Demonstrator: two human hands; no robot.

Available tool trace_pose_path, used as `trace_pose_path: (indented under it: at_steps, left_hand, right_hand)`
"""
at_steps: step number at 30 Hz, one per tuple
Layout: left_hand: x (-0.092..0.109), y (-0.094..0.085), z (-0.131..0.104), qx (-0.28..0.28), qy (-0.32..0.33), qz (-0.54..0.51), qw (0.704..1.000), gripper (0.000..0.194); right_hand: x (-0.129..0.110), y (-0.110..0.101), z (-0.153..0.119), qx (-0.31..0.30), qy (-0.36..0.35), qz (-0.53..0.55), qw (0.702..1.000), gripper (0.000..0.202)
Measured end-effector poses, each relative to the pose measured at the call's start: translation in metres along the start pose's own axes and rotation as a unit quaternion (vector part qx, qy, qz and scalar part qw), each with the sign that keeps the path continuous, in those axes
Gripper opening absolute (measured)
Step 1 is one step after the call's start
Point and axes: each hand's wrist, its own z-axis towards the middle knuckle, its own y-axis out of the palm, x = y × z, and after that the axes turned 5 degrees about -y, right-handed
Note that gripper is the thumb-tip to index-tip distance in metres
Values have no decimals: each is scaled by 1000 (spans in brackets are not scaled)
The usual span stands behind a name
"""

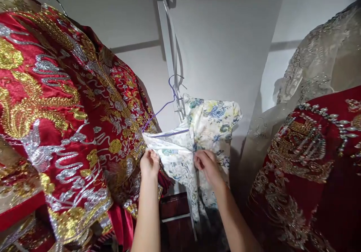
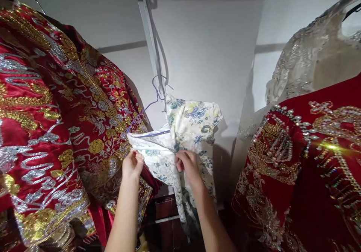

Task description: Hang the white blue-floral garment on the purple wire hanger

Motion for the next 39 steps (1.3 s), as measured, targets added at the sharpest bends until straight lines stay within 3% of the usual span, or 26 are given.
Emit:
trace_pose_path:
  at_steps: [2,3,6,8,10,12,14,17,20,23,26,28,30,32,34,37,38,39]
  left_hand:
    - [-22,-4,-14,32,-40,-5,999,24]
    - [-31,-5,-21,41,-56,-7,998,21]
    - [-46,-1,-44,39,-102,-32,994,7]
    - [-53,7,-63,-27,-111,-34,993,6]
    - [-59,19,-84,-147,-105,3,984,18]
    - [-66,32,-105,-252,-69,89,961,25]
    - [-68,41,-121,-305,-7,198,932,26]
    - [-62,48,-130,-336,84,322,881,23]
    - [-47,44,-125,-326,146,376,855,20]
    - [-32,28,-113,-278,183,401,854,25]
    - [-23,6,-103,-309,111,423,844,43]
    - [-22,-10,-99,-383,26,452,805,46]
    - [-23,-24,-95,-450,-41,487,748,49]
    - [-21,-34,-92,-474,-83,532,696,47]
    - [-12,-41,-87,-458,-94,576,671,44]
    - [16,-43,-80,-418,-54,599,681,43]
    - [26,-40,-79,-408,-31,597,690,41]
    - [37,-37,-78,-399,-9,598,695,40]
  right_hand:
    - [13,-18,-14,42,13,30,999,38]
    - [19,-28,-20,29,24,22,999,41]
    - [28,-53,-30,-172,119,-75,975,41]
    - [24,-61,-31,-256,154,-124,946,39]
    - [15,-60,-31,-239,124,-139,953,40]
    - [3,-56,-32,-205,76,-137,966,42]
    - [-8,-50,-34,-197,54,-122,971,46]
    - [-13,-42,-39,-223,46,-73,971,56]
    - [-8,-36,-40,-259,77,-37,962,56]
    - [-3,-31,-36,-220,125,-60,966,42]
    - [-9,-26,-29,-191,129,-96,968,21]
    - [-22,-22,-21,-204,80,-104,970,12]
    - [-41,-21,-10,-227,3,-113,967,13]
    - [-64,-25,6,-221,-80,-140,962,12]
    - [-83,-38,26,-144,-157,-179,960,17]
    - [-93,-66,64,14,-181,-223,958,48]
    - [-91,-74,78,29,-179,-227,957,46]
    - [-86,-80,90,7,-157,-236,959,40]
